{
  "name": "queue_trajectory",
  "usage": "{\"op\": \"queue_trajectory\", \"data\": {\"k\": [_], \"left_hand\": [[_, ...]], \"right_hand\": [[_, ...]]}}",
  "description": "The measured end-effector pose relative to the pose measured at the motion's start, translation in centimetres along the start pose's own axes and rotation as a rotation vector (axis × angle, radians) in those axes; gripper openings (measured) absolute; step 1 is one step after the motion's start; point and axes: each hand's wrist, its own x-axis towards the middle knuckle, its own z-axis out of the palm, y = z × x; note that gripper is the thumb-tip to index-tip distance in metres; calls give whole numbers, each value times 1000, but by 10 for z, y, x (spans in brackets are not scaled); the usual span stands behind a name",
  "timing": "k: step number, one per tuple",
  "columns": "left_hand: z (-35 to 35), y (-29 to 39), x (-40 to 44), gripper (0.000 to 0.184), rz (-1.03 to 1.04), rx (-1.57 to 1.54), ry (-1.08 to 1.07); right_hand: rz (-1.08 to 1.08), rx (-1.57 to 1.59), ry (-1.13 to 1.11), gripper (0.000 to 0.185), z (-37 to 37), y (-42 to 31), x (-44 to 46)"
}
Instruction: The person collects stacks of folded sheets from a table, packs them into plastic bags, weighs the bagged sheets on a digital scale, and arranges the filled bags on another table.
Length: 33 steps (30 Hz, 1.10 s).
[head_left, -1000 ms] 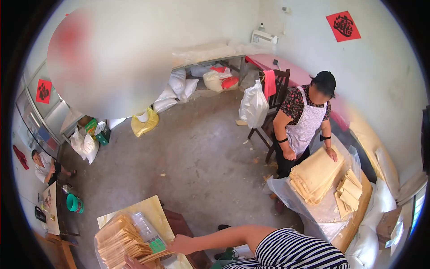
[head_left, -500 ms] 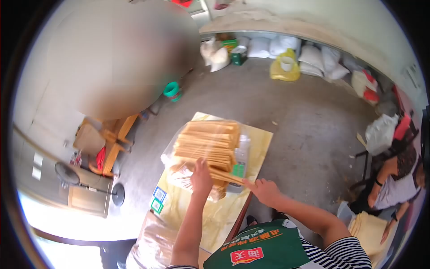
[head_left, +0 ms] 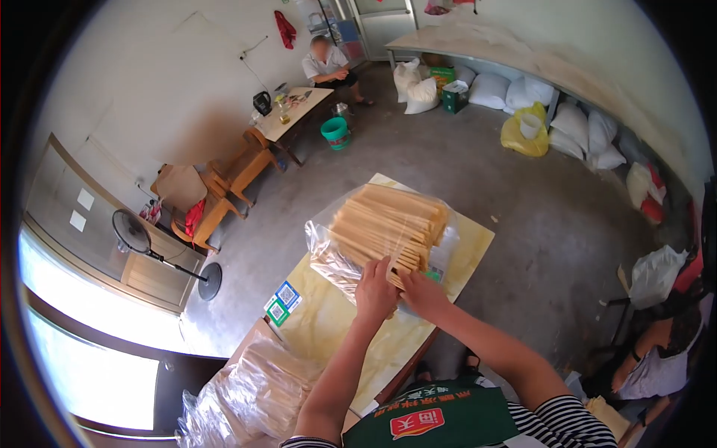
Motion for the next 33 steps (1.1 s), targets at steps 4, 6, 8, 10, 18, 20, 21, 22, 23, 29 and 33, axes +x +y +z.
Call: {"op": "queue_trajectory", "data": {"k": [4, 6, 8, 10, 18, 20, 21, 22, 23, 29, 33], "left_hand": [[6, -14, -22, 32, -131, 66, -104], [10, -18, -30, 25, -163, 129, -144], [17, -24, -35, 17, -189, 194, -184], [25, -31, -43, 7, -313, 13, -95], [5, 26, -46, 5, -506, -663, -142], [-2, 31, -41, 5, -485, -754, -71], [0, 22, -43, 7, -504, -776, -75], [0, 16, -48, 7, -505, -781, -75], [1, 12, -53, 7, -517, -736, -78], [4, 7, -86, 17, -519, -295, -27], [15, 4, -98, 18, -536, -173, 104]], "right_hand": [[93, -132, -287, 24, 0, 12, -30], [68, -131, -242, 22, 7, 11, -29], [46, -130, -192, 20, 15, 12, -27], [78, -39, -185, 13, 21, 12, -26], [272, 634, -192, 16, 47, 0, 37], [441, 954, -275, 16, 49, 2, 32], [272, 733, -196, 17, 48, 1, 24], [105, 508, -122, 18, 44, -1, 17], [189, 381, -131, 24, 36, 4, 9], [935, 755, 482, 45, 53, 142, -19], [1133, 1229, 74, 43, 24, 170, 24]]}}
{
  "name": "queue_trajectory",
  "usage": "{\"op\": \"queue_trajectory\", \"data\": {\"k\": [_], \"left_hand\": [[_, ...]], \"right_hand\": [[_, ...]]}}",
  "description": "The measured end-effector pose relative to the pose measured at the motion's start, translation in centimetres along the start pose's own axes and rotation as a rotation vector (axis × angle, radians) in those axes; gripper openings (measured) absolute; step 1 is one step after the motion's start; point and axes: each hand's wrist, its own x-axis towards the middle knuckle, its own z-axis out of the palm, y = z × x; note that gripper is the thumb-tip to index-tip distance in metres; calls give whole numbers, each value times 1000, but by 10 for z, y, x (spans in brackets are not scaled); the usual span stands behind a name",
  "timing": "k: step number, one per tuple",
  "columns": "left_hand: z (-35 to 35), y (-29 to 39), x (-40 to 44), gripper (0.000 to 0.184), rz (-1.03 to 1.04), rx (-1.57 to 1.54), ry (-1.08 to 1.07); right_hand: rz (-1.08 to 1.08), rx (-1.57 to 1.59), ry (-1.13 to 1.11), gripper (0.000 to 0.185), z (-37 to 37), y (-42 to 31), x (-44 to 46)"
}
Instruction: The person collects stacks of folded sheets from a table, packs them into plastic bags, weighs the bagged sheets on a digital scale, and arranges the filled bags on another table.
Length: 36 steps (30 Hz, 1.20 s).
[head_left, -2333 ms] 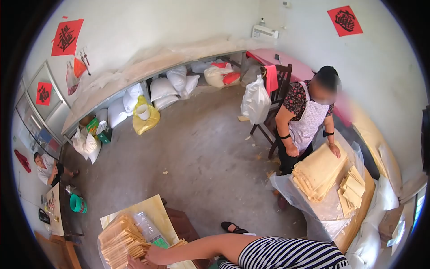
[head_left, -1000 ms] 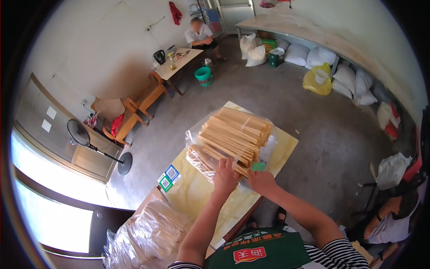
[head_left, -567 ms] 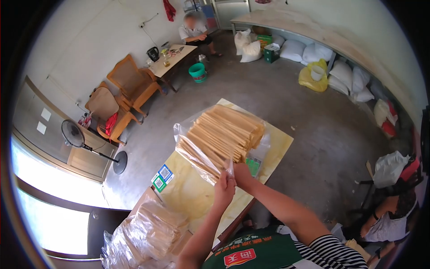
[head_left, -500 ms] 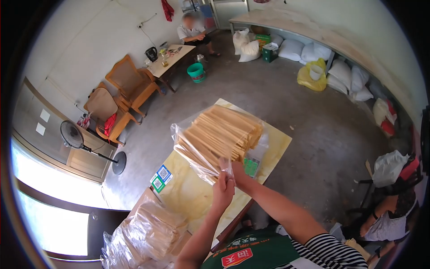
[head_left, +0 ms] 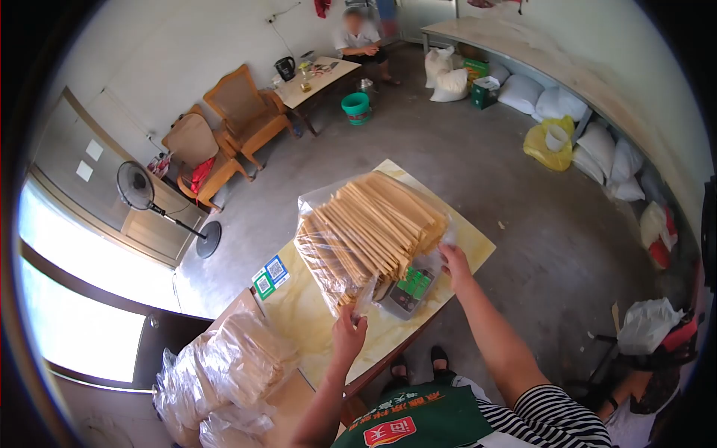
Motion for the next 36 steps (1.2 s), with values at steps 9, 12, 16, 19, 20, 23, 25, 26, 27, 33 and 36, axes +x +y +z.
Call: {"op": "queue_trajectory", "data": {"k": [9, 12, 16, 19, 20, 23, 25, 26, 27, 33, 36], "left_hand": [[-46, 37, 26, 15, -316, -692, 4], [-84, 58, 36, 14, -272, -858, 95], [-151, 87, 36, 12, -113, -1082, 267], [-211, 107, 35, 11, 40, -1143, 288], [-229, 112, 34, 11, 50, -1143, 291], [-270, 110, 26, 12, 173, -1181, 258], [-289, 97, 15, 14, 127, -1194, 280], [-296, 87, 9, 14, 129, -1198, 280], [-298, 74, 0, 14, 62, -1198, 266], [-295, -24, -77, 17, -325, -1263, 206], [-311, -32, -96, 18, -366, -1307, 177]], "right_hand": [[-88, 595, -409, 8, 12, -38, -2], [-41, 444, -414, 9, 30, -78, -43], [-142, 320, -582, 11, 68, -127, -122], [-194, 286, -754, 15, 90, -175, -196], [-221, 262, -863, 15, 96, -188, -220], [-242, 236, -1013, 12, 112, -191, -264], [-241, 228, -1053, 12, 125, -176, -283], [-243, 224, -1052, 12, 131, -165, -290], [-167, 201, -1043, 15, 135, -151, -294], [142, -37, -977, 31, 124, -58, -328], [201, -129, -1003, 36, 122, -53, -346]]}}
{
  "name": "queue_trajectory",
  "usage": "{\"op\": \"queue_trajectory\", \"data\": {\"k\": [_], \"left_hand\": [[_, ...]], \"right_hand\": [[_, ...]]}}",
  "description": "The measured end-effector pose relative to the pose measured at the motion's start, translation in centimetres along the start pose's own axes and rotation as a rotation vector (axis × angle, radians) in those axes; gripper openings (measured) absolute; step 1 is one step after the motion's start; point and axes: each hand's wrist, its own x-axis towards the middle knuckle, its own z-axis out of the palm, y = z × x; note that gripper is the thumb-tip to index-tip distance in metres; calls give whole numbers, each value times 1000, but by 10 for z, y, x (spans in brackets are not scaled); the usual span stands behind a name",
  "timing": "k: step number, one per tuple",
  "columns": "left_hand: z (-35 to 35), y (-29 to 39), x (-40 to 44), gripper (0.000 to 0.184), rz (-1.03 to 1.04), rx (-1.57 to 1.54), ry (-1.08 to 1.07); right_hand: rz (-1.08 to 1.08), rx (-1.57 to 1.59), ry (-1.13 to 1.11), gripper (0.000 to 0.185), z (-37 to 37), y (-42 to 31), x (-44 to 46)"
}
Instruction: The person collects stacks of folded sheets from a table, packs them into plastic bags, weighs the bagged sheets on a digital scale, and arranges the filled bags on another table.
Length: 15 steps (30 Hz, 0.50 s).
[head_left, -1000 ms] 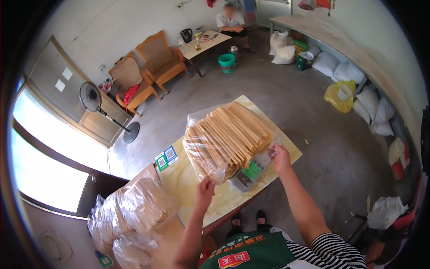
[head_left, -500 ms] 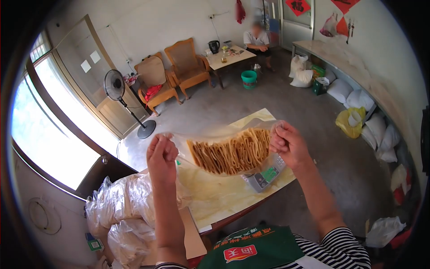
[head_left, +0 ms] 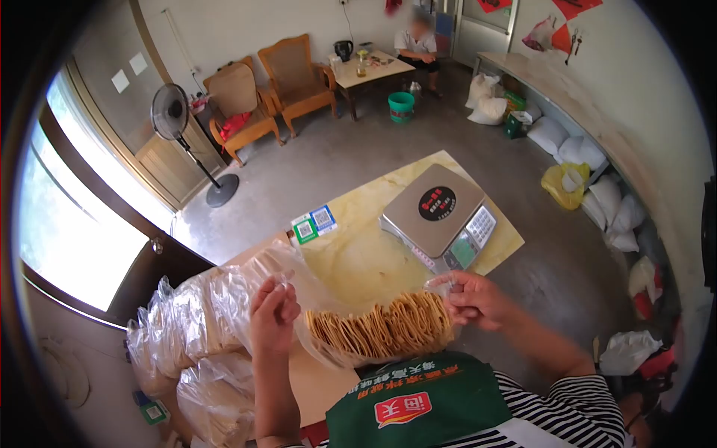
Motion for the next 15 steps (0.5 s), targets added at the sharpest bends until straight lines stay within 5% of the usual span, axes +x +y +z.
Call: {"op": "queue_trajectory", "data": {"k": [6, 11, 15], "left_hand": [[25, -8, -39, 25, -24, -81, -147], [39, -31, -34, 28, 55, -202, -46], [62, -34, -38, 27, 121, -140, -161]], "right_hand": [[-12, -51, -64, 37, 48, -28, -5], [-15, -20, 38, 28, -3, -27, 12], [-76, 53, -34, 20, -20, -43, 7]]}}
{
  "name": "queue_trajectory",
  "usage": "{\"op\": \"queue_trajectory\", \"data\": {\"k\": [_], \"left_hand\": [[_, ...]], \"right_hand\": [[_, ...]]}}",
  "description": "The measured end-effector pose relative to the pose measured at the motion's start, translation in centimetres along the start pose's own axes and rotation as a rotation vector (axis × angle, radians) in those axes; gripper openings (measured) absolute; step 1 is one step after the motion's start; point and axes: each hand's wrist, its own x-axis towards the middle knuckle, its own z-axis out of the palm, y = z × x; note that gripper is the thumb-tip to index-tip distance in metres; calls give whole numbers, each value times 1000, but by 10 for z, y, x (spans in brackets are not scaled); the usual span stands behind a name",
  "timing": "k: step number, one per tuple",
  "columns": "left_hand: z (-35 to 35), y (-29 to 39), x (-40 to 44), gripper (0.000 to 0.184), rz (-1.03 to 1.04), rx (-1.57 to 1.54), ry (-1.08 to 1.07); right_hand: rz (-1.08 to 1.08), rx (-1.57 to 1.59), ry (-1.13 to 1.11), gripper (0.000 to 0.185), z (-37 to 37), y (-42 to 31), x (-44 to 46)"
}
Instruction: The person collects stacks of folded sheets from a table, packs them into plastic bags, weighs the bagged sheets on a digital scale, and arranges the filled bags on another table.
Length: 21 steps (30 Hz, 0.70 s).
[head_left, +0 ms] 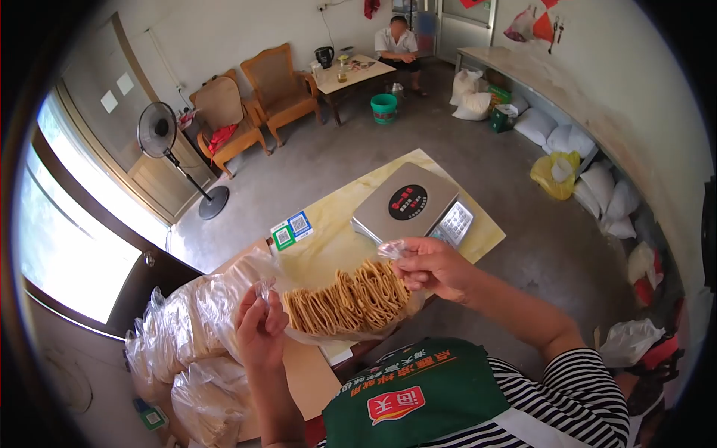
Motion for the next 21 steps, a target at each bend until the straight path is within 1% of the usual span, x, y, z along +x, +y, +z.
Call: {"op": "queue_trajectory", "data": {"k": [3, 4, 6, 7, 8, 9, 10, 12, 13, 14, 17, 18, 20, 21], "left_hand": [[23, -5, -3, 27, 56, 42, -3], [30, -7, -4, 26, 73, 46, 10], [32, -14, -7, 26, 96, 61, 35], [23, -19, -9, 25, 85, 77, 102], [17, -23, -12, 24, 78, 90, 168], [15, -27, -18, 24, 93, 100, 178], [13, -30, -25, 23, 80, 73, 202], [14, -31, -33, 22, 77, 46, 242], [15, -28, -41, 21, 77, 54, 297], [15, -24, -45, 21, 77, 63, 343], [5, -17, -50, 21, 49, 110, 291], [0, -14, -53, 21, 39, 109, 271], [-15, -11, -58, 19, 72, 122, 337], [-25, -7, -60, 18, 38, 133, 291]], "right_hand": [[-62, 61, -175, 20, -2, -10, 9], [-59, 69, -192, 20, -3, -12, 12], [-59, -92, -247, 23, -7, -13, 17], [-54, -84, -262, 23, -15, -9, 19], [-33, -186, -280, 25, -27, -1, 22], [-15, -291, -302, 26, -36, 2, 23], [-13, -289, -322, 26, -42, -1, 20], [8, -276, -297, 26, -53, -5, 11], [27, -254, -283, 19, -61, -6, 13], [33, -248, -293, 19, -68, -6, 13], [95, 7, -179, 10, -86, -7, 12], [78, 6, -164, 10, -85, -6, 10], [107, -23, -53, 10, -83, -10, -4], [113, -15, -118, 16, -94, -8, -7]]}}
